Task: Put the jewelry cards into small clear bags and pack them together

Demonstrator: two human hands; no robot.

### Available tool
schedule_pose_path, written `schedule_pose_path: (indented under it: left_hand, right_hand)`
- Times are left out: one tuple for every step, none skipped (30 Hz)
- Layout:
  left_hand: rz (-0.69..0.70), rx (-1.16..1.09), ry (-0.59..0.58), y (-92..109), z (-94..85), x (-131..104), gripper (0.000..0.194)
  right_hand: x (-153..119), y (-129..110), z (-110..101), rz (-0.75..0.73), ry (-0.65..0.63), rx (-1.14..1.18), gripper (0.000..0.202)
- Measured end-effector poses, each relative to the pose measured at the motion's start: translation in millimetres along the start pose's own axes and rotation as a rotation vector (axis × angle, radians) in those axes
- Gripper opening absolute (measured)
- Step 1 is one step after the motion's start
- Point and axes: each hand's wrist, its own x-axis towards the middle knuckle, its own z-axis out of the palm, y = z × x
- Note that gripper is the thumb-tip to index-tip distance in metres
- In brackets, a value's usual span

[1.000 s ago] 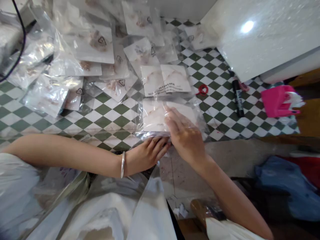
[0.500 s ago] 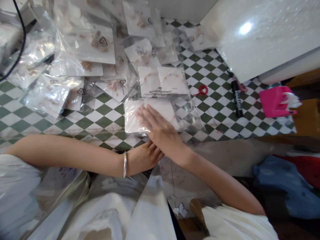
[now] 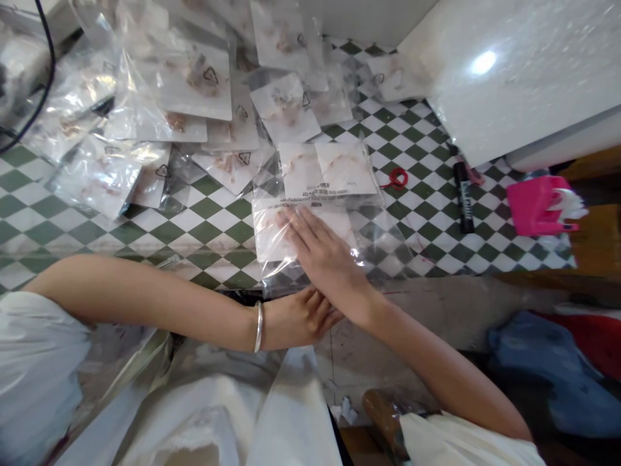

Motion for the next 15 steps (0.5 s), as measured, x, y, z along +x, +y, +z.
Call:
schedule_pose_path:
  left_hand:
    - [0.005, 0.008, -0.002, 3, 0.7, 1, 0.044]
    - [0.005, 0.019, -0.003, 5, 2.0, 1, 0.044]
    - [-0.006, 0.028, 0.001, 7, 3.9, 2, 0.045]
    - [-0.018, 0.034, 0.014, 9, 6.2, 2, 0.046]
    - [-0.029, 0.036, 0.031, 11, 8.8, 2, 0.046]
    - [-0.035, 0.038, 0.052, 12, 11.5, 2, 0.047]
    - [-0.041, 0.040, 0.076, 13, 14.2, 2, 0.047]
    - [-0.046, 0.043, 0.099, 14, 16.7, 2, 0.046]
    - [-0.050, 0.050, 0.115, 14, 19.0, 2, 0.045]
    - [-0.055, 0.059, 0.123, 15, 21.1, 2, 0.045]
    - [-0.057, 0.069, 0.131, 15, 22.8, 2, 0.044]
    - [-0.051, 0.079, 0.142, 16, 24.2, 3, 0.044]
    - [-0.042, 0.088, 0.146, 16, 25.0, 3, 0.044]
    - [-0.037, 0.098, 0.140, 16, 25.3, 4, 0.045]
    - [-0.036, 0.108, 0.130, 16, 25.1, 4, 0.045]
  right_hand:
    - [3, 1, 1, 0.001, -0.001, -0.014, 0.052]
    - [6, 2, 2, 0.005, 0.003, -0.034, 0.050]
    - [9, 3, 3, 0.010, 0.010, -0.062, 0.049]
    - [10, 3, 5, 0.019, 0.021, -0.091, 0.047]
    - [11, 3, 6, 0.031, 0.034, -0.116, 0.046]
    - [12, 3, 6, 0.042, 0.038, -0.136, 0.045]
    - [13, 3, 7, 0.053, 0.036, -0.147, 0.046]
    - [14, 2, 7, 0.060, 0.033, -0.149, 0.047]
    - [15, 1, 7, 0.061, 0.024, -0.144, 0.048]
    - [17, 1, 6, 0.061, 0.014, -0.141, 0.049]
    - [20, 1, 6, 0.059, 0.007, -0.142, 0.049]
    - [24, 2, 6, 0.063, -0.006, -0.139, 0.049]
    - [29, 3, 5, 0.081, -0.033, -0.124, 0.050]
    - [33, 5, 5, 0.111, -0.069, -0.099, 0.051]
    - [39, 8, 5, 0.143, -0.103, -0.057, 0.054]
